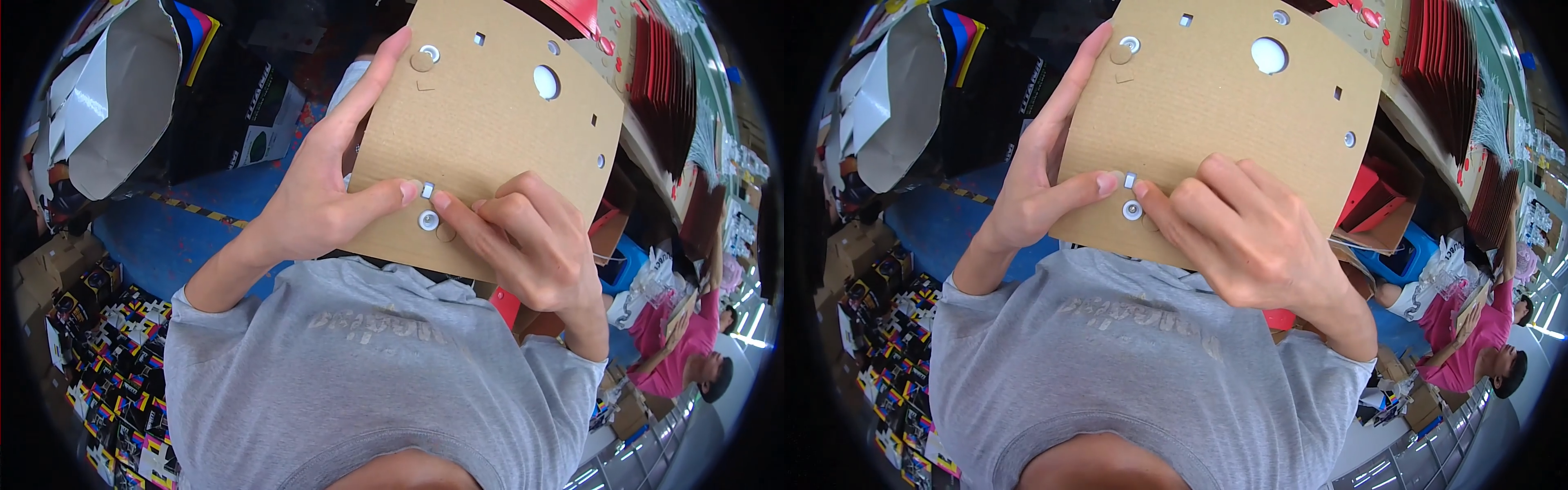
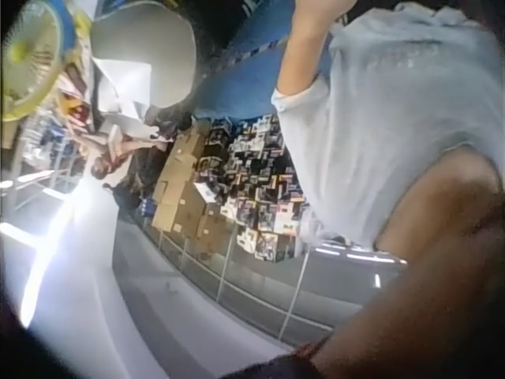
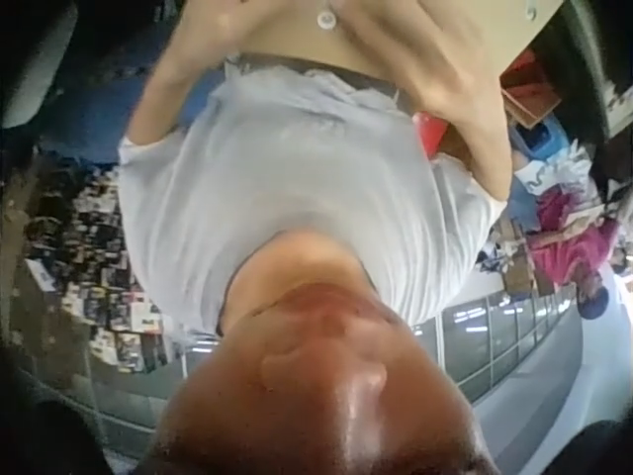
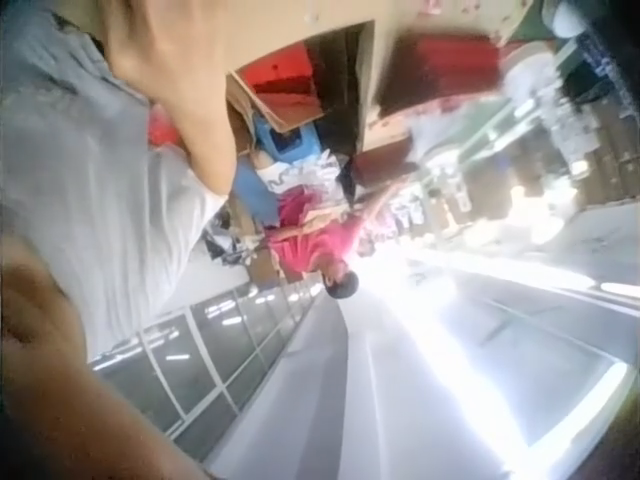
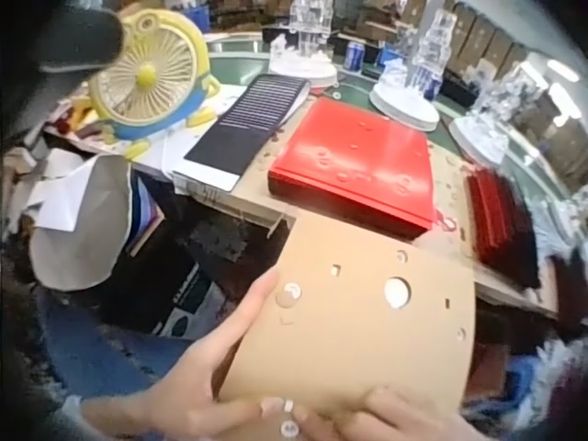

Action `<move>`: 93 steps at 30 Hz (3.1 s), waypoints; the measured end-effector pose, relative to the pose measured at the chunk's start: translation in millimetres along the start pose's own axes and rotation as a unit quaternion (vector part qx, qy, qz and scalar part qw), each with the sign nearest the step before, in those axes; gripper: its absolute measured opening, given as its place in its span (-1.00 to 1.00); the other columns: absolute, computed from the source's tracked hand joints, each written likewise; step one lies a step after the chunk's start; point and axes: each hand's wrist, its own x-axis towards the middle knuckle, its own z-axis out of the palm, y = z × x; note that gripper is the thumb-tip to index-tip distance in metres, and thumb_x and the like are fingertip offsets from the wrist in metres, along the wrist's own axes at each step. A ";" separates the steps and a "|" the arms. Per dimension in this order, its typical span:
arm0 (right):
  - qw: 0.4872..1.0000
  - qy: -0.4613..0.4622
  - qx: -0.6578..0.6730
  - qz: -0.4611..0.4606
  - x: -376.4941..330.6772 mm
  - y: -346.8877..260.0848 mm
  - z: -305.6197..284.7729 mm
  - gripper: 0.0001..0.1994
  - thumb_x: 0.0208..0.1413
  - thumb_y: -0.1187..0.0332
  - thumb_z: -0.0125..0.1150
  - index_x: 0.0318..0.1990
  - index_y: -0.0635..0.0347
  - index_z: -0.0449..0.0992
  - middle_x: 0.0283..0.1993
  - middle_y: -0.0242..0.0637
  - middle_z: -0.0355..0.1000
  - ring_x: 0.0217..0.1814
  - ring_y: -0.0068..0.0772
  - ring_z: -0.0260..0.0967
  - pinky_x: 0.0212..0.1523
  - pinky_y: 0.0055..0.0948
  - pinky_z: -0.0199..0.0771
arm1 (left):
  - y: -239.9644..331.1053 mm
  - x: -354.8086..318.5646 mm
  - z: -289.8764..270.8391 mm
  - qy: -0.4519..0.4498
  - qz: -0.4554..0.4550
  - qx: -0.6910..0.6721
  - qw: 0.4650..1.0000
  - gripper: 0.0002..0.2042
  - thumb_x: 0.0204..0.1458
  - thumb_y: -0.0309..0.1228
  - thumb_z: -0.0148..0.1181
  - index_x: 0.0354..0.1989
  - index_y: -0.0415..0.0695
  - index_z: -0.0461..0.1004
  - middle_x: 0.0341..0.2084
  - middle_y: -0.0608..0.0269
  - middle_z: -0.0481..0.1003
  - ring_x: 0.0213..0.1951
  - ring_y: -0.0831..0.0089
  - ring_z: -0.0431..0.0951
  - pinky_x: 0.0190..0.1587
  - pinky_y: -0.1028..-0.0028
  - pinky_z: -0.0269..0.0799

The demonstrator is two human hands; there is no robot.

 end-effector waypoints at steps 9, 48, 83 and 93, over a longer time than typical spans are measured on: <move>0.998 0.033 -0.051 -0.034 -8.8 4.2 0.9 -0.42 -0.57 0.45 0.30 -0.14 0.31 0.68 -0.35 -0.27 0.41 -0.39 -0.38 0.42 -0.51 -0.47 0.46 | -1.3 4.2 -11.2 -0.045 0.004 -0.017 0.999 -0.05 -0.08 -0.64 0.14 0.52 -0.22 -0.26 0.41 0.02 0.09 0.37 0.34 0.16 0.38 0.38 0.03; 0.983 0.172 0.044 0.042 -8.2 8.4 2.9 -0.57 -0.52 0.62 0.31 -0.27 0.30 0.71 -0.48 -0.30 0.37 -0.47 -0.36 0.44 -0.48 -0.49 0.50 | 3.6 10.8 -4.5 0.010 0.123 0.230 0.965 -0.16 -0.14 -0.38 0.18 0.43 -0.25 0.06 0.42 -0.16 0.04 0.45 0.07 0.04 0.44 0.23 -0.13; 0.984 0.166 0.010 0.062 -14.9 11.0 14.5 -0.78 -0.04 0.44 0.18 -0.21 0.32 0.53 -0.30 -0.23 0.29 -0.19 -0.29 0.38 -0.33 -0.34 0.53 | 6.1 0.8 -5.5 -0.034 -0.082 0.033 0.995 -0.09 -0.05 -0.58 0.15 0.50 -0.23 -0.21 0.38 -0.06 0.09 0.34 0.16 0.23 0.37 0.30 0.09; 0.990 0.135 -0.002 -0.025 -19.0 17.2 -1.3 -0.74 -0.08 0.40 0.21 -0.20 0.29 0.55 -0.39 -0.28 0.25 -0.39 -0.35 0.38 -0.53 -0.39 0.39 | 8.8 10.0 13.0 0.013 -0.058 -0.117 0.991 -0.02 -0.10 -0.58 0.30 0.50 -0.17 -0.18 0.35 -0.01 0.18 0.34 0.19 0.26 0.36 0.26 0.17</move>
